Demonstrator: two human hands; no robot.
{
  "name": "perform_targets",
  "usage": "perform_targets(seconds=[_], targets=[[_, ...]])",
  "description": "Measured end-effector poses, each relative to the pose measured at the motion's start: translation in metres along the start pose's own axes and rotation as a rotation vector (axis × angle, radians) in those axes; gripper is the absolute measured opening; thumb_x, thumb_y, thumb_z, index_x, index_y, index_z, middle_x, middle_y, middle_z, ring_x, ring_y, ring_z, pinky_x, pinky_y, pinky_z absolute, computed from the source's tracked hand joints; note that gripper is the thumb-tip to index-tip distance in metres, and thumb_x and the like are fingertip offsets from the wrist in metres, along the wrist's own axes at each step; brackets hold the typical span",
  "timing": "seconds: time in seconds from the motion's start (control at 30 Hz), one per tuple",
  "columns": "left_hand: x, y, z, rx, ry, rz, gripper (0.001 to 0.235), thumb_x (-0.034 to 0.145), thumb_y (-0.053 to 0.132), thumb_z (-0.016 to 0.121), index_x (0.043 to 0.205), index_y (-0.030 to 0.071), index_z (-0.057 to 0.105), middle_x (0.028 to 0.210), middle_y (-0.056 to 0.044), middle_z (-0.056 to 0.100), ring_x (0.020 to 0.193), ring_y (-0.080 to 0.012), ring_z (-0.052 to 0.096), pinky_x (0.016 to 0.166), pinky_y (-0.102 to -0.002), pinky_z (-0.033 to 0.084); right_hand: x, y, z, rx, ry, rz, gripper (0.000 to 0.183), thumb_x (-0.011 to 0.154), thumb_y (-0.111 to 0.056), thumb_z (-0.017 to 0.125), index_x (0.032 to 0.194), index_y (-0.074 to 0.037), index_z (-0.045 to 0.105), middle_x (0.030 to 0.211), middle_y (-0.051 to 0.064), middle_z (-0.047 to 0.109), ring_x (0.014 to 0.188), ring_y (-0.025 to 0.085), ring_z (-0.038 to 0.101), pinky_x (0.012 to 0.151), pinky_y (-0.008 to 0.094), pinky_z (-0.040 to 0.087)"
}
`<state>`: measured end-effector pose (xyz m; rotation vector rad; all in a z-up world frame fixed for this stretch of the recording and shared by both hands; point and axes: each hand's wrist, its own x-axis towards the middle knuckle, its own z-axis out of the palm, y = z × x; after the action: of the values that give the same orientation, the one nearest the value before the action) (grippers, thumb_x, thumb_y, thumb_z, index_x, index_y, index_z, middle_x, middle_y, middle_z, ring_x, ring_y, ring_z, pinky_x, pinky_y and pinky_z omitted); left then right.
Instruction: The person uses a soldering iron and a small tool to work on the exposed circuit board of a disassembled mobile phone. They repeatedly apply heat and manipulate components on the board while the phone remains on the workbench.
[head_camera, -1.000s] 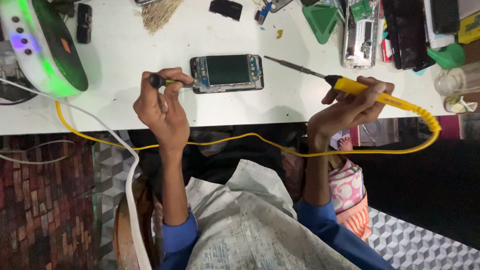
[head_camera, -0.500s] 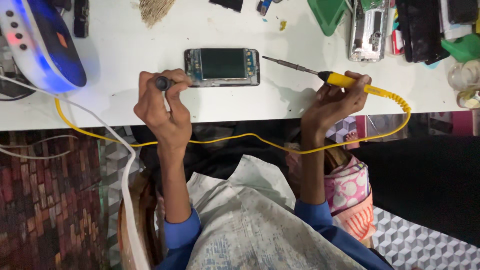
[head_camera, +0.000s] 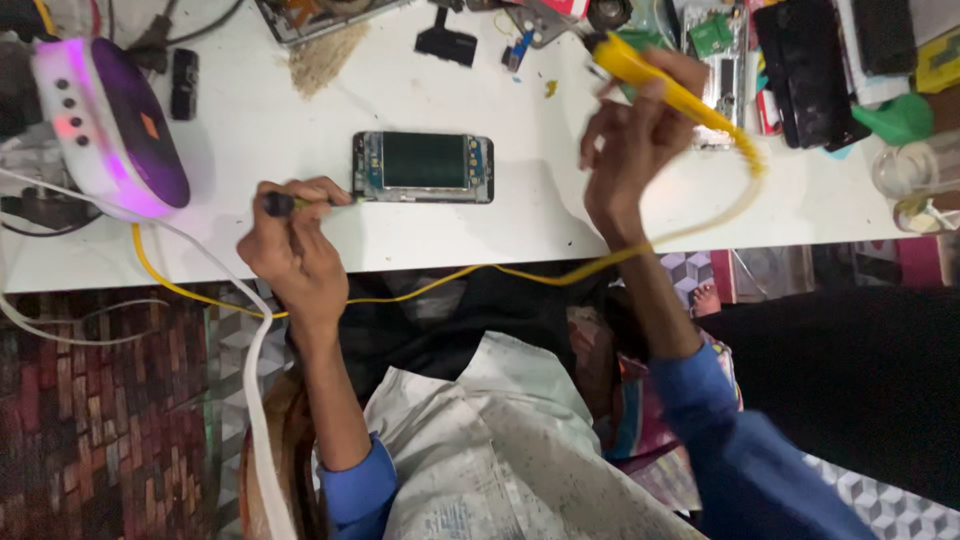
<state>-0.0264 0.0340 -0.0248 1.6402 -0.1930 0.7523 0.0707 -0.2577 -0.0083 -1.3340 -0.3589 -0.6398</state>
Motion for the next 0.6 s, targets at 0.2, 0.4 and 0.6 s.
perform_targets(seconds=[0.2, 0.4, 0.6], targets=[[0.000, 0.002, -0.001, 0.032, 0.038, -0.033, 0.019, 0.101, -0.021, 0.037, 0.110, -0.009, 0.049, 0.102, -0.016, 0.063, 0.095, -0.0297, 0.074, 0.079, -0.033, 0.058, 0.041, 0.052, 0.043, 0.078, -0.406, 0.045, 0.027, 0.119, -0.029, 0.049, 0.139, -0.010, 0.049, 0.111, 0.017, 0.069, 0.045, 0.010, 0.051, 0.038, 0.020, 0.035], [0.005, 0.006, -0.003, 0.031, 0.052, -0.127, 0.016, 0.104, -0.020, 0.041, 0.109, -0.008, 0.050, 0.101, -0.015, 0.065, 0.094, -0.0258, 0.075, 0.080, -0.031, 0.059, 0.055, 0.080, 0.059, 0.099, -0.537, 0.181, 0.028, 0.118, -0.026, 0.053, 0.139, -0.008, 0.048, 0.118, 0.016, 0.066, 0.054, 0.011, 0.053, 0.041, 0.019, 0.036], [0.008, 0.010, -0.001, 0.241, 0.032, -0.213, 0.007, 0.101, -0.017, 0.056, 0.102, -0.009, 0.055, 0.094, -0.015, 0.076, 0.059, -0.0209, 0.052, 0.058, -0.028, 0.043, 0.054, 0.078, 0.059, 0.037, -0.582, 0.284, 0.028, 0.118, -0.027, 0.050, 0.139, -0.008, 0.048, 0.123, 0.013, 0.067, 0.056, 0.009, 0.056, 0.047, 0.020, 0.038]])
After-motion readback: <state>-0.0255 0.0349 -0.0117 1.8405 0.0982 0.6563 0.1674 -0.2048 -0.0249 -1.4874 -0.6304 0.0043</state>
